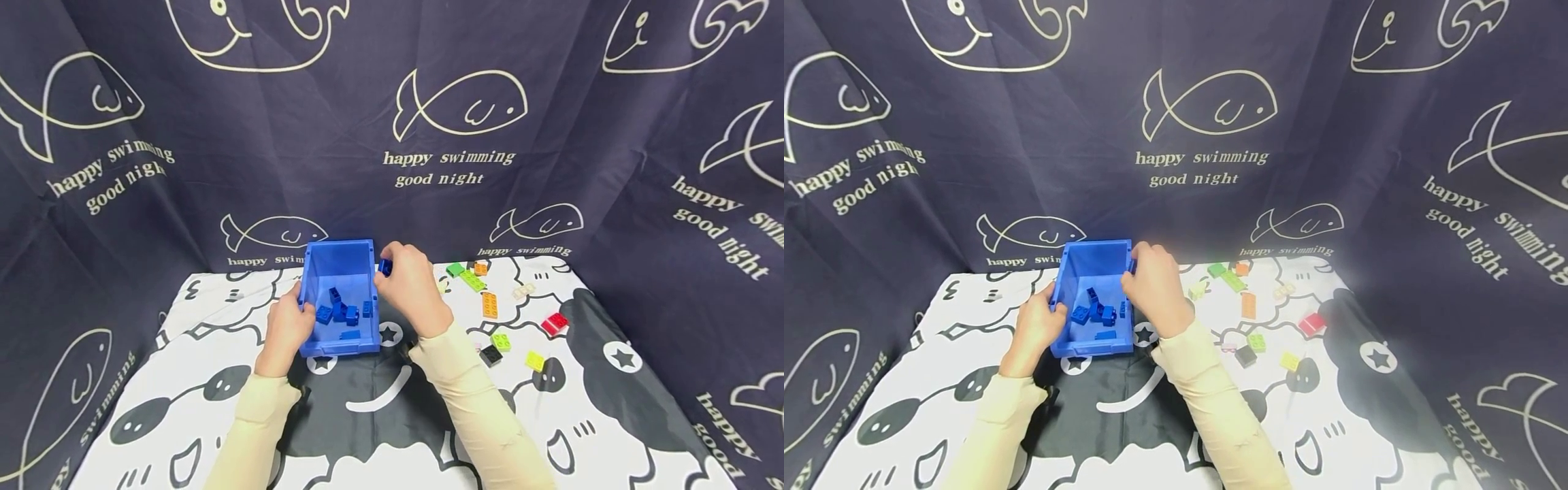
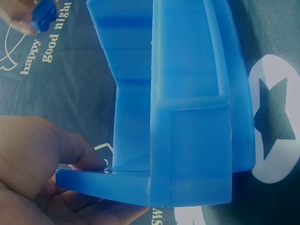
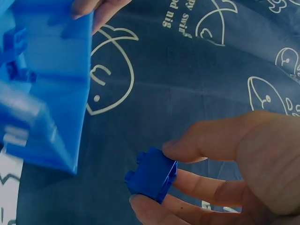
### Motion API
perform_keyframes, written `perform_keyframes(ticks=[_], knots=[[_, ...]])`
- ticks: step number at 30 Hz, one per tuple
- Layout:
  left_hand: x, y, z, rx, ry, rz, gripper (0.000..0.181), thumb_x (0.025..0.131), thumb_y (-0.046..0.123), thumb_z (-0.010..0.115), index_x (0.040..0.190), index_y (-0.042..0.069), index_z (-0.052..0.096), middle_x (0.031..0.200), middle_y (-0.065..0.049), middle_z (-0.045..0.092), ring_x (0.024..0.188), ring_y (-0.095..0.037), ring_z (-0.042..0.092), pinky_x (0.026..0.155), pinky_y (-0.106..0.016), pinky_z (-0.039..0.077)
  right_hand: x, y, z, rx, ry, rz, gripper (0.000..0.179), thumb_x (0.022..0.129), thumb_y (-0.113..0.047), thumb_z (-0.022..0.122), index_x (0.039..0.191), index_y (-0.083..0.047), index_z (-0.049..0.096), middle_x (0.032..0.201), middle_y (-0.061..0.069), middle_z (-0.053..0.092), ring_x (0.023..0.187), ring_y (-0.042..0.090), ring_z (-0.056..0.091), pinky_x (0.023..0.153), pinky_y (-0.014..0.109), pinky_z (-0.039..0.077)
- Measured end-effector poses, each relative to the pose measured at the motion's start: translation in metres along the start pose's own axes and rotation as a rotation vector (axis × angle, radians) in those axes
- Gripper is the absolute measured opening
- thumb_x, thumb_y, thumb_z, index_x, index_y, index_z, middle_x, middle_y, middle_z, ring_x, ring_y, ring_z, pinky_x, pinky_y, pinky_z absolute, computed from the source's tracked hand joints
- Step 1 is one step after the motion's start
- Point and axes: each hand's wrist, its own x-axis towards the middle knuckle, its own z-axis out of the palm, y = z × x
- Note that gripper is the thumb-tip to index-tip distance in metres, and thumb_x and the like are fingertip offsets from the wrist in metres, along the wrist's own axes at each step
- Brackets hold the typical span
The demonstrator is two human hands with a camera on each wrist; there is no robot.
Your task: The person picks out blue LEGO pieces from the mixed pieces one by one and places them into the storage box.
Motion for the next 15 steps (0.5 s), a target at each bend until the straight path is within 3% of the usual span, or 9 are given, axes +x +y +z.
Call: perform_keyframes(ticks=[6,15], knots=[[0.0,0.0,-0.001,-0.003,-0.011,0.004,0.059,0.095,0.011,0.054,0.152,-0.003,0.047,0.135,-0.035,0.06,0.112,-0.055,0.064,0.092,-0.063,0.051,0.009,-0.022,0.005,0.033,-0.028,0.008,0.031,0.089,-0.02,0.076,0.117,-0.006,0.071,0.11,0.013,0.071,0.103,0.031,0.067,0.091,0.053,0.052],[0.001,-0.004,0.001,-0.007,0.001,0.013,0.058,0.094,0.012,0.056,0.151,-0.002,0.049,0.13,-0.035,0.063,0.105,-0.054,0.067,0.088,-0.062,0.052,0.019,-0.043,0.026,0.039,-0.029,-0.053,0.034,0.087,-0.021,0.079,0.116,-0.007,0.071,0.11,0.013,0.072,0.105,0.031,0.068,0.092,0.053,0.052]])
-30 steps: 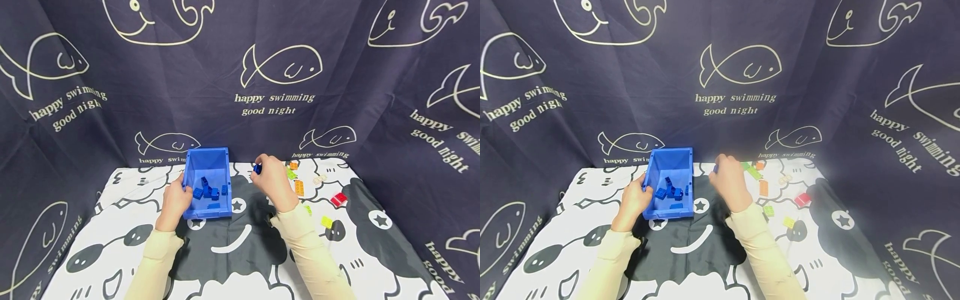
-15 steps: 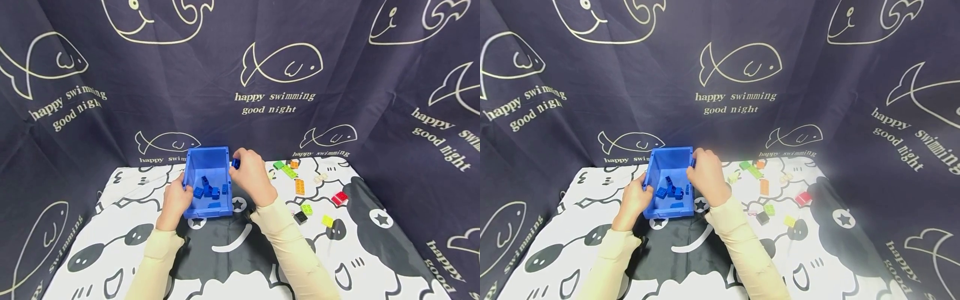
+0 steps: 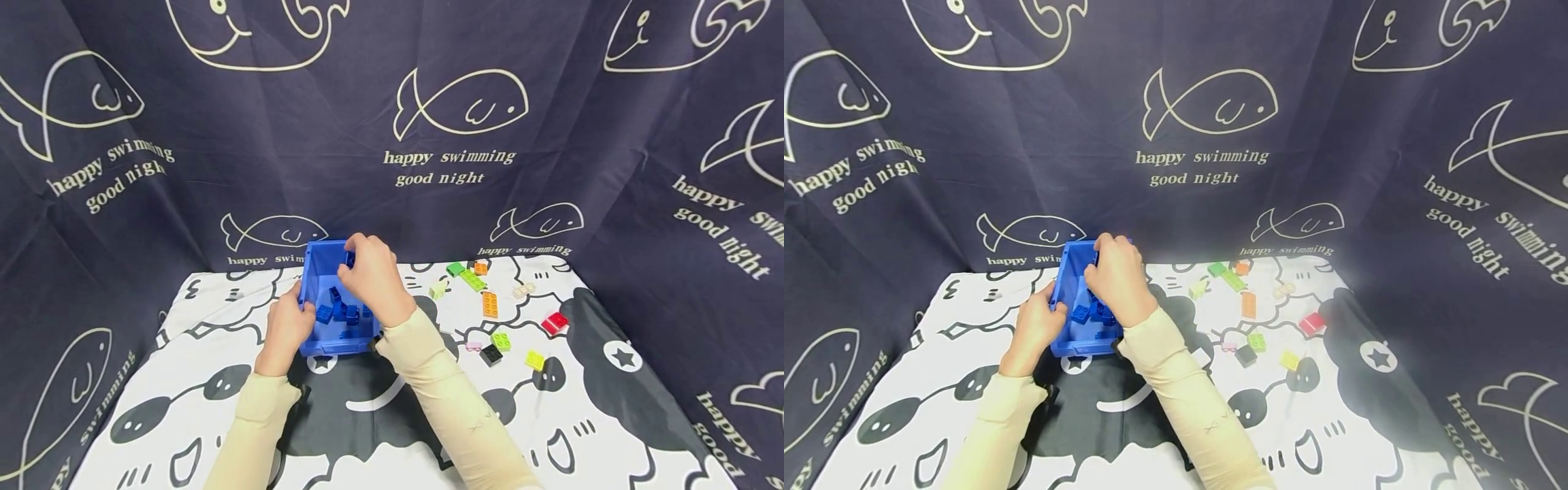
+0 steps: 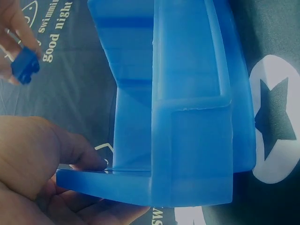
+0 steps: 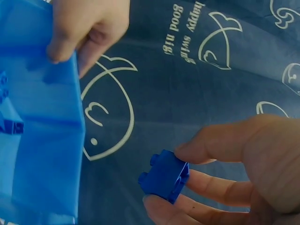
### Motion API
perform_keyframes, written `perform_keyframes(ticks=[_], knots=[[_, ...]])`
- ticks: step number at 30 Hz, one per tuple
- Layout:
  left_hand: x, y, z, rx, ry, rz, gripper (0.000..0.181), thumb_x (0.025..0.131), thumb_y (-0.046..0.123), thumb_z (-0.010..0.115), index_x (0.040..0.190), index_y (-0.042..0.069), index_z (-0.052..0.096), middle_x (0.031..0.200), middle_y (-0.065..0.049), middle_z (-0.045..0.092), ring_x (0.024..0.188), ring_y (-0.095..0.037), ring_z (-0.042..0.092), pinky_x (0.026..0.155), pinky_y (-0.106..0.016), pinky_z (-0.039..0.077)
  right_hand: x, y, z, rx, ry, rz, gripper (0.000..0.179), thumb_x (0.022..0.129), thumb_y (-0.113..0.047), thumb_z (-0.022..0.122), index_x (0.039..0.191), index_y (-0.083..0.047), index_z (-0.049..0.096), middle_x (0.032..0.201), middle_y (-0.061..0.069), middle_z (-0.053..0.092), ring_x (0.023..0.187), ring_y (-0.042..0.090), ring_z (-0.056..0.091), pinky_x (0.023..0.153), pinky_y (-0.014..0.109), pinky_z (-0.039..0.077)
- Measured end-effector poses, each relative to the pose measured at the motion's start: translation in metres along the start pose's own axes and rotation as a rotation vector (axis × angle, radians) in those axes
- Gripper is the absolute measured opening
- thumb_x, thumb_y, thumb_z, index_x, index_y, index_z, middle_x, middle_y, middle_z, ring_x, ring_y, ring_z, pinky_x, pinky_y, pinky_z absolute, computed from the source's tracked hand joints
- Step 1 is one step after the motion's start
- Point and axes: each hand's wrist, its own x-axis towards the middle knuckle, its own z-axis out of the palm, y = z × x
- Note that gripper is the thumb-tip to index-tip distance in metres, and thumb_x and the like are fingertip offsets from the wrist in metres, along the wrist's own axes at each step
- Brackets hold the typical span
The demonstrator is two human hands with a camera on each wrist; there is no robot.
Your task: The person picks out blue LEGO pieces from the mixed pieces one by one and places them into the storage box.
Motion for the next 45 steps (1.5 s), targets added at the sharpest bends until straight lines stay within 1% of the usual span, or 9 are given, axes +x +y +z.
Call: perform_keyframes(ticks=[8,13,21,24,27,30,33,37,45], knots=[[0.0,-0.001,0.0,0.007,0.009,0.014,0.058,0.093,0.012,0.056,0.149,-0.002,0.052,0.123,-0.036,0.066,0.099,-0.055,0.068,0.084,-0.063,0.051,0.008,-0.01,0.022,-0.039,-0.05,-0.011,0.033,0.086,-0.021,0.078,0.115,-0.007,0.071,0.109,0.012,0.072,0.103,0.028,0.069,0.091,0.048,0.055],[-0.001,-0.001,-0.001,0.007,0.005,0.009,0.058,0.093,0.012,0.056,0.149,-0.004,0.05,0.126,-0.037,0.064,0.1,-0.055,0.067,0.085,-0.063,0.051,0.01,-0.015,0.032,-0.055,-0.07,-0.025,0.033,0.085,-0.02,0.079,0.114,-0.007,0.072,0.107,0.012,0.073,0.102,0.029,0.07,0.091,0.046,0.055],[-0.001,-0.001,-0.001,0.01,0.006,0.008,0.059,0.093,0.012,0.055,0.15,-0.003,0.05,0.125,-0.037,0.064,0.101,-0.056,0.067,0.085,-0.063,0.051,0.013,-0.017,0.048,-0.073,-0.119,0.004,0.029,0.083,-0.019,0.078,0.109,-0.008,0.072,0.103,0.011,0.071,0.096,0.029,0.07,0.087,0.042,0.056],[-0.001,-0.001,0.0,0.011,0.002,0.007,0.059,0.093,0.013,0.055,0.15,-0.003,0.05,0.125,-0.037,0.064,0.101,-0.056,0.067,0.085,-0.063,0.051,0.014,-0.017,0.053,-0.083,-0.135,0.026,0.025,0.082,-0.018,0.078,0.105,-0.009,0.072,0.099,0.01,0.07,0.091,0.028,0.07,0.081,0.041,0.057],[-0.002,-0.001,0.0,0.014,-0.001,0.006,0.06,0.093,0.013,0.054,0.15,-0.003,0.05,0.126,-0.037,0.064,0.103,-0.056,0.067,0.086,-0.063,0.051,0.014,-0.017,0.057,-0.083,-0.157,0.054,0.019,0.081,-0.017,0.077,0.098,-0.011,0.071,0.093,0.008,0.068,0.085,0.027,0.068,0.073,0.04,0.057],[-0.002,-0.001,-0.001,0.014,0.002,0.007,0.06,0.092,0.013,0.055,0.149,-0.004,0.05,0.127,-0.037,0.063,0.104,-0.057,0.066,0.087,-0.064,0.051,0.016,-0.017,0.062,-0.079,-0.176,0.071,0.012,0.081,-0.015,0.076,0.089,-0.013,0.068,0.086,0.006,0.064,0.079,0.025,0.065,0.065,0.039,0.054],[-0.002,0.0,-0.001,0.015,0.005,0.008,0.059,0.092,0.012,0.055,0.149,-0.004,0.051,0.126,-0.037,0.064,0.104,-0.057,0.066,0.087,-0.064,0.05,0.017,-0.016,0.065,-0.085,-0.19,0.074,0.013,0.079,-0.014,0.076,0.079,-0.014,0.063,0.08,0.004,0.061,0.073,0.024,0.062,0.06,0.036,0.05],[-0.001,0.0,-0.001,0.019,0.004,0.004,0.06,0.092,0.013,0.055,0.15,-0.003,0.05,0.126,-0.037,0.064,0.105,-0.057,0.066,0.087,-0.063,0.05,0.019,-0.015,0.069,-0.092,-0.205,0.067,0.021,0.08,-0.015,0.076,0.071,-0.014,0.057,0.073,0.004,0.058,0.069,0.022,0.059,0.058,0.034,0.047],[0.0,0.001,-0.001,0.02,-0.005,-0.004,0.06,0.093,0.014,0.055,0.151,-0.003,0.049,0.128,-0.037,0.063,0.106,-0.056,0.066,0.088,-0.063,0.05,0.02,-0.011,0.079,-0.092,-0.195,0.053,0.021,0.079,-0.016,0.079,0.072,-0.013,0.06,0.071,0.004,0.061,0.068,0.022,0.061,0.061,0.036,0.05]])
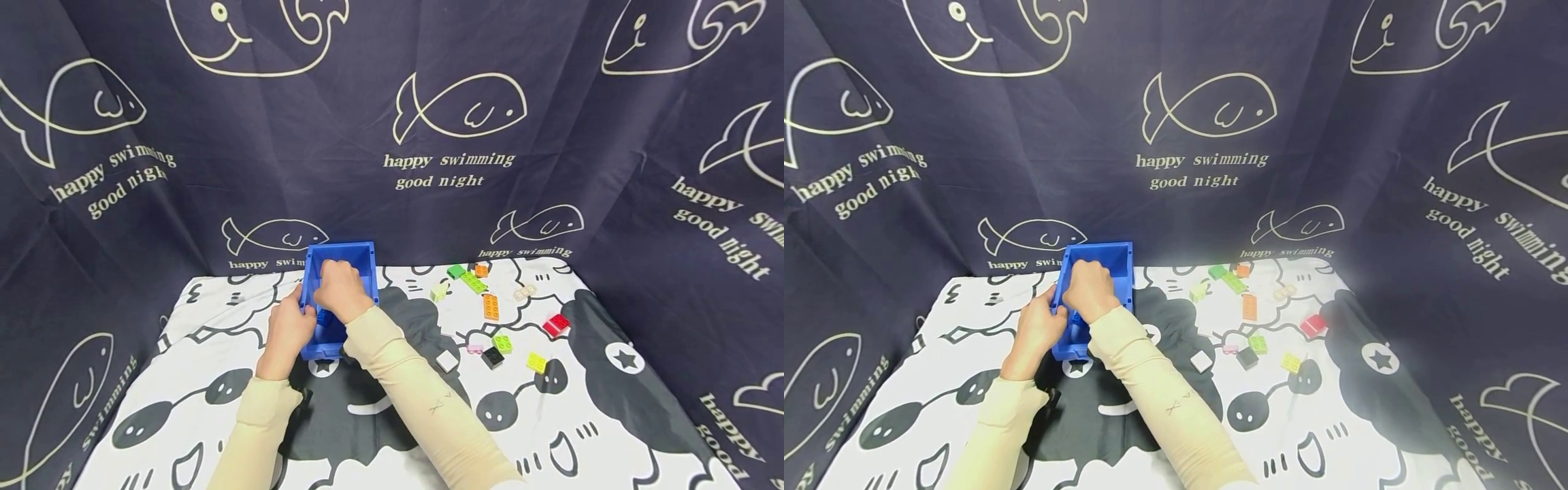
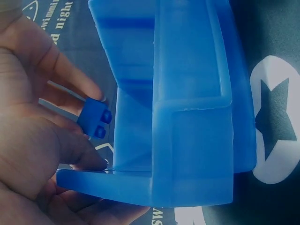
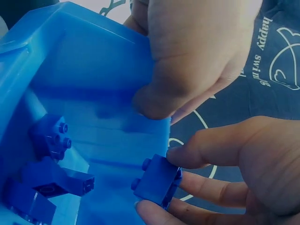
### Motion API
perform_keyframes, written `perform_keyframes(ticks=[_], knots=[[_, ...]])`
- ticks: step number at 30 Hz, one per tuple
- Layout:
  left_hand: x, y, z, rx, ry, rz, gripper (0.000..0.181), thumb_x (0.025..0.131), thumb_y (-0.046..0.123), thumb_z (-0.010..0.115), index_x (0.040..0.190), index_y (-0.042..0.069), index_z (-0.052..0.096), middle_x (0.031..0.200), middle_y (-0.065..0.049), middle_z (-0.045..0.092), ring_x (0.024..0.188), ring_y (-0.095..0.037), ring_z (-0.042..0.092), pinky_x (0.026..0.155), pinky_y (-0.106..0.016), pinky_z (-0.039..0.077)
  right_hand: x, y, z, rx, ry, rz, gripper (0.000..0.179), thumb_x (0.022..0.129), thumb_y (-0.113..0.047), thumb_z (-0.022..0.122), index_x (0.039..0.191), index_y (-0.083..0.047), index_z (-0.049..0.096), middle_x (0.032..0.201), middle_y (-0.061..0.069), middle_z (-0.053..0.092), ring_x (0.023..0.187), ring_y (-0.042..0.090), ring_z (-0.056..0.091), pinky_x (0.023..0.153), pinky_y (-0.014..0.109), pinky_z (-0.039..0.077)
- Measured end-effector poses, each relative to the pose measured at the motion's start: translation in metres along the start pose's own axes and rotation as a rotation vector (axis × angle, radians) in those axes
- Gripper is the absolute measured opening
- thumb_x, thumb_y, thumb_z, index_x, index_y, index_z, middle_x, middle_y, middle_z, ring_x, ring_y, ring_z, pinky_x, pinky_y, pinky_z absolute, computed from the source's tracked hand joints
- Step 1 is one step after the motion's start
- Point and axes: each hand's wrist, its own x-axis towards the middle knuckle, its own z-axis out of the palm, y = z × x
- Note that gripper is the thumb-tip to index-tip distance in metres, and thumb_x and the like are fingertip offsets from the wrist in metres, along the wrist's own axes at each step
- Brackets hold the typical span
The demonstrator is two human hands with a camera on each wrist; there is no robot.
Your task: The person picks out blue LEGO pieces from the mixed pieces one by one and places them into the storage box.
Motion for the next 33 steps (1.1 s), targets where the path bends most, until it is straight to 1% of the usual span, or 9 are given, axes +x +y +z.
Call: perform_keyframes(ticks=[7,13,18,27,33], knots=[[-0.0008,-0.0007,0.0006,0.0,0.0,0.002,0.059,0.093,0.013,0.055,0.15,-0.002,0.05,0.127,-0.037,0.064,0.105,-0.056,0.066,0.087,-0.063,0.051,-0.0012,0.0004,0.003,-0.017,-0.007,0.007,0.023,0.078,-0.017,0.08,0.069,-0.013,0.059,0.071,0.005,0.061,0.069,0.024,0.062,0.06,0.037,0.05],[-0.0003,-0.0013,0.0008,0.001,0.002,0.009,0.059,0.094,0.013,0.055,0.15,-0.002,0.05,0.125,-0.037,0.064,0.104,-0.056,0.067,0.086,-0.063,0.051,-0.0014,0.001,0.0035,-0.016,-0.001,0.003,0.017,0.077,-0.017,0.081,0.078,-0.01,0.066,0.077,0.007,0.066,0.074,0.026,0.065,0.066,0.039,0.053],[0.0004,-0.0012,0.001,-0.002,0.003,0.012,0.059,0.093,0.013,0.055,0.15,-0.002,0.05,0.125,-0.037,0.064,0.102,-0.056,0.067,0.085,-0.063,0.051,-0.0013,0.0022,0.0045,-0.029,0.009,-0.009,0.018,0.077,-0.018,0.082,0.085,-0.008,0.07,0.082,0.01,0.069,0.076,0.028,0.068,0.069,0.041,0.055],[-0.0001,-0.0002,0.0013,-0.002,0.005,0.015,0.059,0.093,0.013,0.055,0.15,-0.004,0.05,0.125,-0.038,0.064,0.102,-0.057,0.067,0.085,-0.064,0.051,-0.0024,0.0036,0.0054,-0.033,0.002,-0.012,0.02,0.078,-0.019,0.082,0.09,-0.006,0.072,0.085,0.011,0.071,0.078,0.028,0.068,0.071,0.041,0.056],[-0.0002,0.0,0.0004,0.0,0.009,0.019,0.059,0.093,0.013,0.055,0.149,-0.002,0.051,0.124,-0.038,0.064,0.1,-0.057,0.067,0.084,-0.064,0.05,-0.002,0.0025,0.0043,-0.026,-0.001,-0.008,0.02,0.078,-0.019,0.082,0.09,-0.006,0.072,0.084,0.011,0.071,0.076,0.028,0.068,0.07,0.041,0.056]])
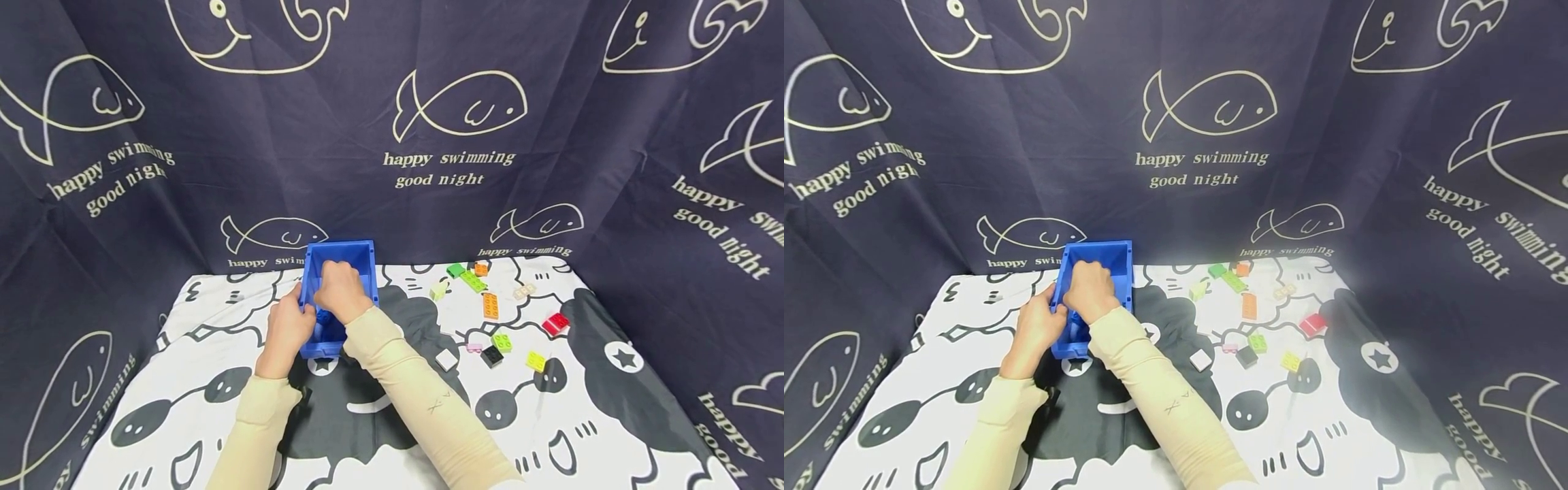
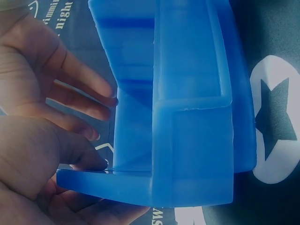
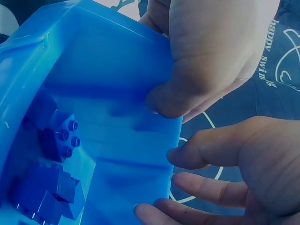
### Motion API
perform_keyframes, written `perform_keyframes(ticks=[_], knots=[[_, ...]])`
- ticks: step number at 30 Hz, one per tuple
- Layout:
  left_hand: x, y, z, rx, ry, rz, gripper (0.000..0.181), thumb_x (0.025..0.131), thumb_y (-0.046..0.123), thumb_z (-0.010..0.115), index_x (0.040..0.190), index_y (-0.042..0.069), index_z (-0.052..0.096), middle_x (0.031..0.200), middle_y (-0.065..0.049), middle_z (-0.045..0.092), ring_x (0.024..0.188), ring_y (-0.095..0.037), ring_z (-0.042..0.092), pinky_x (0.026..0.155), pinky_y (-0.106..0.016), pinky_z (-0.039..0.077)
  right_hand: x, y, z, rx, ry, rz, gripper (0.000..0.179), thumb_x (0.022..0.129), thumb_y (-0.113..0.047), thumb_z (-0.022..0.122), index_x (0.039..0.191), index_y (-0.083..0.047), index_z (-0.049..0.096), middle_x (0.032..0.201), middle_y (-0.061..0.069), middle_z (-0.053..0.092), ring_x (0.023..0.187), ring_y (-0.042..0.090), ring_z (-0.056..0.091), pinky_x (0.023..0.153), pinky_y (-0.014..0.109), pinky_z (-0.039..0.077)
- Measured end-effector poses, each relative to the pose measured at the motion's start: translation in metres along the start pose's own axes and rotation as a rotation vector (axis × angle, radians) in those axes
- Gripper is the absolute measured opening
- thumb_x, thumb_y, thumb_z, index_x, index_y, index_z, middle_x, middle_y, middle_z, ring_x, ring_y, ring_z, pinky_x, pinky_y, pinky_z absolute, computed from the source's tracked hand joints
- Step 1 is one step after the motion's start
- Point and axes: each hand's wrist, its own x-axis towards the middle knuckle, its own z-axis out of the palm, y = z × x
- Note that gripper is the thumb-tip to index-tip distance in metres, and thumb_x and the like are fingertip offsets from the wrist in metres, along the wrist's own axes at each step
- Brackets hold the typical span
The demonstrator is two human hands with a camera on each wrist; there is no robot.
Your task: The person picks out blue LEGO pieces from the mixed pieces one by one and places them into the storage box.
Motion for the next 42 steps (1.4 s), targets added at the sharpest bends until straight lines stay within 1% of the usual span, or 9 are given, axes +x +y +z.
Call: perform_keyframes(ticks=[5,9,14,19,24,28,32,38,42], knots=[[0.0,0.002,-0.002,0.002,-0.002,-0.013,0.06,0.093,0.014,0.055,0.15,-0.002,0.05,0.124,-0.038,0.064,0.101,-0.057,0.066,0.085,-0.064,0.05,0.001,0.0,-0.003,0.01,0.001,-0.001,0.018,0.078,-0.018,0.082,0.088,-0.007,0.07,0.083,0.009,0.069,0.076,0.027,0.067,0.068,0.04,0.055],[-0.001,0.001,-0.002,0.004,0.003,-0.018,0.061,0.092,0.014,0.055,0.15,-0.003,0.05,0.124,-0.039,0.064,0.103,-0.058,0.065,0.086,-0.064,0.05,0.0,-0.001,-0.008,0.005,0.018,-0.016,0.013,0.079,-0.014,0.078,0.081,-0.01,0.066,0.079,0.009,0.066,0.073,0.026,0.066,0.065,0.039,0.054],[-0.001,0.001,-0.001,0.004,0.003,-0.018,0.061,0.092,0.014,0.056,0.15,-0.003,0.05,0.124,-0.039,0.063,0.105,-0.059,0.065,0.088,-0.063,0.049,-0.004,-0.004,-0.02,0.002,0.04,-0.029,0.016,0.08,-0.011,0.073,0.072,-0.012,0.059,0.072,0.006,0.059,0.069,0.024,0.061,0.059,0.037,0.05],[0.0,0.001,-0.001,0.008,0.002,-0.015,0.06,0.092,0.013,0.056,0.149,-0.004,0.05,0.125,-0.039,0.063,0.106,-0.059,0.064,0.089,-0.064,0.049,-0.007,-0.005,-0.032,-0.006,0.065,-0.031,0.008,0.081,-0.014,0.074,0.084,-0.012,0.067,0.08,0.006,0.064,0.077,0.025,0.064,0.068,0.039,0.053],[0.0,0.0,-0.001,0.007,0.001,-0.013,0.061,0.092,0.013,0.057,0.15,-0.005,0.049,0.126,-0.039,0.063,0.106,-0.059,0.064,0.089,-0.064,0.049,-0.014,-0.006,-0.045,-0.012,0.088,-0.057,0.021,0.085,-0.018,0.076,0.103,-0.009,0.073,0.096,0.01,0.072,0.091,0.028,0.069,0.082,0.042,0.056],[0.0,0.0,0.0,0.001,0.002,-0.017,0.06,0.092,0.013,0.056,0.149,-0.005,0.049,0.128,-0.038,0.062,0.107,-0.058,0.064,0.09,-0.063,0.049,-0.021,-0.006,-0.057,-0.005,0.103,-0.075,0.029,0.087,-0.019,0.075,0.113,-0.006,0.074,0.107,0.012,0.074,0.1,0.03,0.071,0.089,0.043,0.056],[-0.001,0.0,0.0,0.0,-0.002,-0.019,0.06,0.092,0.012,0.056,0.149,-0.004,0.05,0.127,-0.037,0.063,0.106,-0.058,0.065,0.089,-0.064,0.049,-0.029,-0.003,-0.067,0.014,0.126,-0.074,0.033,0.087,-0.019,0.074,0.117,-0.005,0.073,0.109,0.013,0.074,0.1,0.031,0.071,0.089,0.045,0.057],[-0.001,0.001,0.001,-0.002,-0.016,-0.021,0.06,0.094,0.012,0.056,0.151,-0.003,0.047,0.129,-0.037,0.062,0.109,-0.056,0.065,0.091,-0.063,0.049,-0.044,0.009,-0.077,0.035,0.182,-0.091,0.031,0.089,-0.019,0.074,0.115,-0.004,0.074,0.106,0.014,0.074,0.094,0.03,0.071,0.085,0.045,0.058],[-0.001,0.001,-0.001,-0.004,-0.006,-0.023,0.061,0.093,0.012,0.055,0.151,-0.004,0.047,0.131,-0.037,0.061,0.111,-0.056,0.064,0.093,-0.063,0.049,-0.055,0.019,-0.081,0.046,0.203,-0.104,0.028,0.09,-0.018,0.073,0.114,-0.004,0.074,0.104,0.015,0.074,0.091,0.031,0.07,0.083,0.045,0.058]])
